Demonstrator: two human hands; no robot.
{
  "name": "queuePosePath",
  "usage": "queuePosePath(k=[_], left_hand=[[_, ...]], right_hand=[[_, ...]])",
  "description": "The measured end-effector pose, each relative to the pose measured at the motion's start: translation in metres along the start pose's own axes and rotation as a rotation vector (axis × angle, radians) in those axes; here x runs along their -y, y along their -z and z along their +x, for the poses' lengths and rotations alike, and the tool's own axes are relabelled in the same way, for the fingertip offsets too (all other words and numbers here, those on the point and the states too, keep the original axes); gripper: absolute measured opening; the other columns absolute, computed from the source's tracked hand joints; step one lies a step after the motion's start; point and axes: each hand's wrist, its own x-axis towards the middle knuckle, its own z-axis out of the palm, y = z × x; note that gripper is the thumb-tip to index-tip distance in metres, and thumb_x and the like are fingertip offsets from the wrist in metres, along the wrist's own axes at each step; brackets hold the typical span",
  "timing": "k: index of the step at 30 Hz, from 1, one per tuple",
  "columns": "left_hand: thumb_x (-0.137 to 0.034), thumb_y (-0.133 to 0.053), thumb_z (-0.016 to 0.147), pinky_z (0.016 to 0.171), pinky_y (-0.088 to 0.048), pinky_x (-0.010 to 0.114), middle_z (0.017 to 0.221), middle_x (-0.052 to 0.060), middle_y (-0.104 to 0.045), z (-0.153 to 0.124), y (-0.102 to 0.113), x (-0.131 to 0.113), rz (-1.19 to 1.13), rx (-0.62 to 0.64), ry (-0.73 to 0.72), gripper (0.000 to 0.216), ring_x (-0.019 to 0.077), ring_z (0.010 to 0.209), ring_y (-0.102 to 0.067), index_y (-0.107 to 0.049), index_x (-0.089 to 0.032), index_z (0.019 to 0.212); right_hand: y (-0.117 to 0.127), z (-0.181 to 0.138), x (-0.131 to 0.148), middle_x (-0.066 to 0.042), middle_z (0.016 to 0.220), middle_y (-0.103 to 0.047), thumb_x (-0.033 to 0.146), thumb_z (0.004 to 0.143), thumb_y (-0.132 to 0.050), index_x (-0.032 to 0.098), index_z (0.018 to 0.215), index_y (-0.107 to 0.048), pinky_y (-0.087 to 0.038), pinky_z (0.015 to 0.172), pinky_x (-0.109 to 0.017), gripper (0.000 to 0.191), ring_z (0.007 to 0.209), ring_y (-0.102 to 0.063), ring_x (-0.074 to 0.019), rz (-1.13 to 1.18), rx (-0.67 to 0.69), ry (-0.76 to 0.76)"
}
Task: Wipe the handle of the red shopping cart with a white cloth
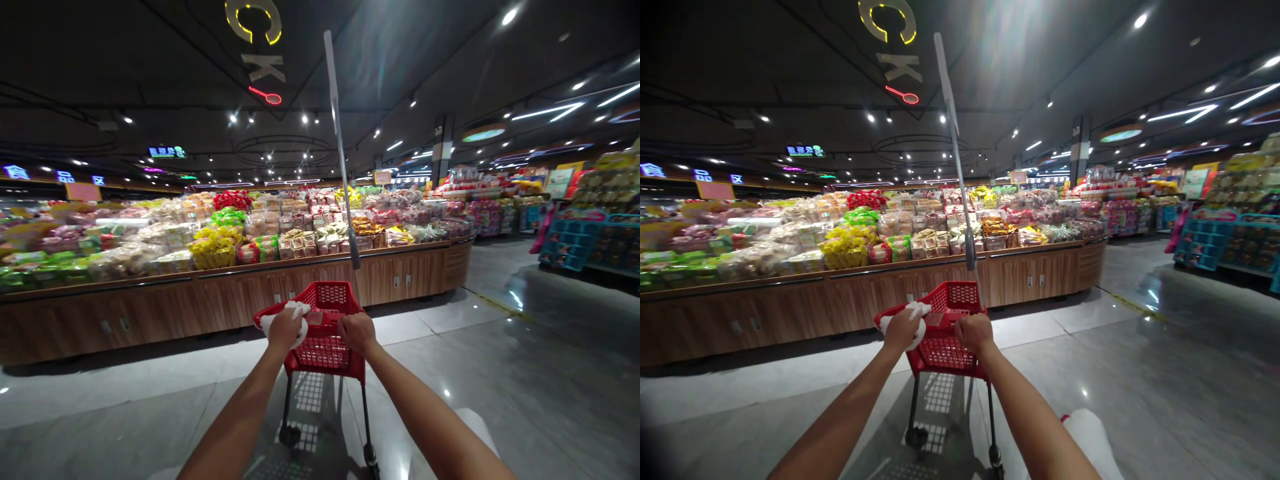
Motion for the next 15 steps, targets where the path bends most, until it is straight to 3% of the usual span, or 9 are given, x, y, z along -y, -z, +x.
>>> queuePosePath(k=[2, 4, 6, 9, 12, 15], left_hand=[[-0.028, -0.039, 0.092, 0.096, -0.045, 0.039, 0.108, 0.009, -0.068, -0.018, -0.004, 0.0, 0.018, -0.091, 0.066, 0.031, 0.0236, 0.106, -0.06, -0.066, -0.018, 0.105], [-0.027, -0.042, 0.092, 0.104, -0.039, 0.042, 0.118, 0.008, -0.065, -0.035, -0.014, -0.014, 0.044, -0.114, 0.043, 0.031, 0.0241, 0.116, -0.055, -0.064, -0.02, 0.112], [-0.025, -0.044, 0.091, 0.109, -0.032, 0.047, 0.123, 0.008, -0.063, -0.04, -0.024, -0.035, 0.062, -0.075, -0.017, 0.032, 0.0251, 0.12, -0.052, -0.061, -0.021, 0.117], [-0.021, -0.048, 0.088, 0.108, -0.031, 0.046, 0.122, 0.008, -0.064, -0.024, -0.028, -0.054, 0.095, 0.079, -0.084, 0.031, 0.0248, 0.116, -0.054, -0.062, -0.022, 0.116], [-0.023, -0.044, 0.09, 0.097, -0.04, 0.038, 0.104, 0.009, -0.069, 0.002, -0.011, -0.042, 0.124, 0.189, -0.001, 0.026, 0.0229, 0.102, -0.06, -0.068, -0.018, 0.101], [-0.029, -0.038, 0.094, 0.089, -0.044, 0.033, 0.098, 0.008, -0.07, 0.007, 0.009, -0.007, 0.104, 0.126, 0.106, 0.033, 0.0211, 0.096, -0.062, -0.069, -0.018, 0.097]], right_hand=[[0.0, 0.0, 0.002, -0.007, 0.072, -0.072, 0.03, 0.09, -0.041, 0.018, 0.068, -0.068, -0.027, 0.06, -0.027, 0.037, 0.06, -0.061, -0.0154, -0.008, -0.004, -0.022], [-0.001, 0.0, 0.003, -0.007, 0.071, -0.072, 0.03, 0.09, -0.041, 0.018, 0.067, -0.068, -0.027, 0.06, -0.027, 0.038, 0.061, -0.061, -0.0157, -0.004, -0.008, -0.036], [-0.001, 0.0, 0.004, -0.007, 0.072, -0.072, 0.03, 0.09, -0.041, 0.018, 0.068, -0.069, -0.027, 0.06, -0.027, 0.037, 0.062, -0.061, -0.0158, 0.002, -0.013, -0.03], [-0.001, 0.0, 0.002, -0.006, 0.073, -0.072, 0.031, 0.092, -0.041, 0.018, 0.07, -0.069, -0.027, 0.061, -0.026, 0.037, 0.063, -0.061, -0.0153, 0.0, -0.008, -0.004], [0.001, 0.0, -0.002, -0.006, 0.072, -0.072, 0.03, 0.092, -0.039, 0.019, 0.071, -0.068, -0.026, 0.06, -0.027, 0.037, 0.062, -0.06, -0.0146, -0.015, 0.009, 0.022], [0.002, -0.002, -0.006, -0.006, 0.072, -0.072, 0.03, 0.092, -0.039, 0.019, 0.07, -0.067, -0.024, 0.06, -0.028, 0.038, 0.062, -0.06, -0.0149, -0.027, 0.01, 0.028]])
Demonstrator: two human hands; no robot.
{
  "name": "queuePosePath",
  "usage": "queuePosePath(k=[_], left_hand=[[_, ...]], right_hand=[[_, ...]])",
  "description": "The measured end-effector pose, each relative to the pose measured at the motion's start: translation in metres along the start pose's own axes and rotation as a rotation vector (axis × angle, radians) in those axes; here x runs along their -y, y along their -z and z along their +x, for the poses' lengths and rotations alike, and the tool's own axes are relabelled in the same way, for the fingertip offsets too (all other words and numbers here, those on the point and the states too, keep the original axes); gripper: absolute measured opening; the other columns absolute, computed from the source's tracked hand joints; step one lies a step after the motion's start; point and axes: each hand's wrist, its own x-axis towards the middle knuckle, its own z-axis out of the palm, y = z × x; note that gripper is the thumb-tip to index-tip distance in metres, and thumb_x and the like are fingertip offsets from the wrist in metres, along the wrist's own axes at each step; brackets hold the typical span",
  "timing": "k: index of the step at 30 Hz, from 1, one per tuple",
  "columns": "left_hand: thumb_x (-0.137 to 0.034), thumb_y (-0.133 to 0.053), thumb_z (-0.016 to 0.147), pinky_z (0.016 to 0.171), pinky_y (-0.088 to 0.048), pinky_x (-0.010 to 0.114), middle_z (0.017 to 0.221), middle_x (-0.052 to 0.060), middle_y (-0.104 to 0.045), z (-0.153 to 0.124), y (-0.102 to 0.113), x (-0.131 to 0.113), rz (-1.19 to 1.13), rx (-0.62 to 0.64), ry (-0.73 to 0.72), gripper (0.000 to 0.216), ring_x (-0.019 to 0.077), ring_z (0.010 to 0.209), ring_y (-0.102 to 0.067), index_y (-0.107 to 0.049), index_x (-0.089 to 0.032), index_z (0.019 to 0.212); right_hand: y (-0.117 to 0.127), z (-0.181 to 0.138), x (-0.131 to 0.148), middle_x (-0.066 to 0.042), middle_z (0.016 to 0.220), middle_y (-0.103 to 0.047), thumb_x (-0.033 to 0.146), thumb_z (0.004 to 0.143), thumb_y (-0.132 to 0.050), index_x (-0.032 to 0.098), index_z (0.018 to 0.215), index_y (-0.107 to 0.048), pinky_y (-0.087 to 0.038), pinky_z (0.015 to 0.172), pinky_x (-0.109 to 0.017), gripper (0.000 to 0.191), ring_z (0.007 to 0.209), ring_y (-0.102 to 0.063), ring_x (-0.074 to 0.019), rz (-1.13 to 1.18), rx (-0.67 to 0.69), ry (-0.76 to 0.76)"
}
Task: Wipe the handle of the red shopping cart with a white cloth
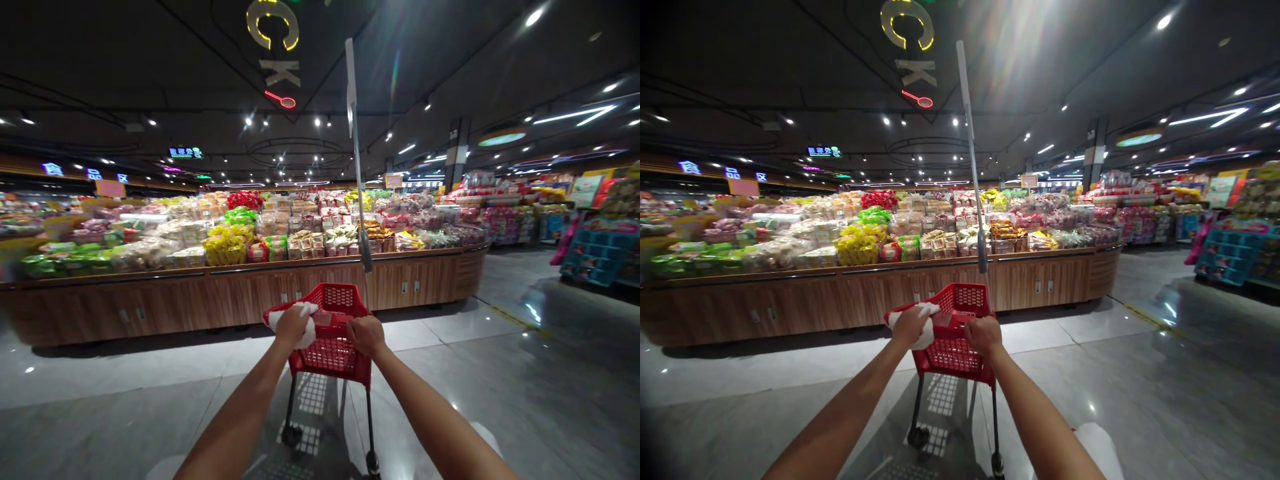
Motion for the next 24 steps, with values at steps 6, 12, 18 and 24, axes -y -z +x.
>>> queuePosePath(k=[6, 12, 18, 24], left_hand=[[-0.035, -0.037, 0.094, 0.086, -0.045, 0.032, 0.096, 0.008, -0.07, -0.027, 0.002, 0.041, 0.003, -0.202, 0.049, 0.035, 0.0211, 0.095, -0.063, -0.067, -0.018, 0.095], [-0.04, -0.035, 0.093, 0.087, -0.047, 0.037, 0.093, 0.011, -0.071, -0.044, -0.006, 0.018, 0.012, -0.326, -0.003, 0.041, 0.0248, 0.091, -0.064, -0.069, -0.016, 0.094], [-0.031, -0.039, 0.091, 0.09, -0.048, 0.037, 0.103, 0.008, -0.071, -0.052, -0.013, -0.014, -0.026, -0.256, -0.099, 0.034, 0.0229, 0.097, -0.064, -0.066, -0.02, 0.109], [-0.015, -0.047, 0.08, 0.096, -0.047, 0.038, 0.117, 0.01, -0.067, -0.062, -0.011, -0.024, -0.113, 0.002, -0.219, 0.045, 0.0241, 0.109, -0.061, -0.061, -0.02, 0.122]], right_hand=[[-0.006, -0.003, -0.004, -0.004, 0.071, -0.071, 0.029, 0.092, -0.038, 0.019, 0.068, -0.065, -0.025, 0.062, -0.028, 0.038, 0.063, -0.06, -0.0144, 0.039, -0.03, 0.049], [0.0, -0.002, -0.035, -0.004, 0.075, -0.07, 0.027, 0.094, -0.035, 0.019, 0.074, -0.065, -0.032, 0.07, -0.028, 0.037, 0.07, -0.061, -0.0149, 0.092, 0.036, 0.139], [0.024, 0.016, -0.027, -0.009, 0.117, -0.063, 0.016, 0.087, -0.044, 0.018, 0.108, -0.064, -0.035, 0.094, -0.032, 0.029, 0.105, -0.056, -0.0201, 0.265, -0.043, 0.074], [0.012, 0.023, 0.036, -0.006, 0.112, -0.066, 0.023, 0.092, -0.042, 0.022, 0.115, -0.06, -0.032, 0.101, -0.035, 0.03, 0.103, -0.058, -0.0191, 0.478, -0.007, -0.012]])
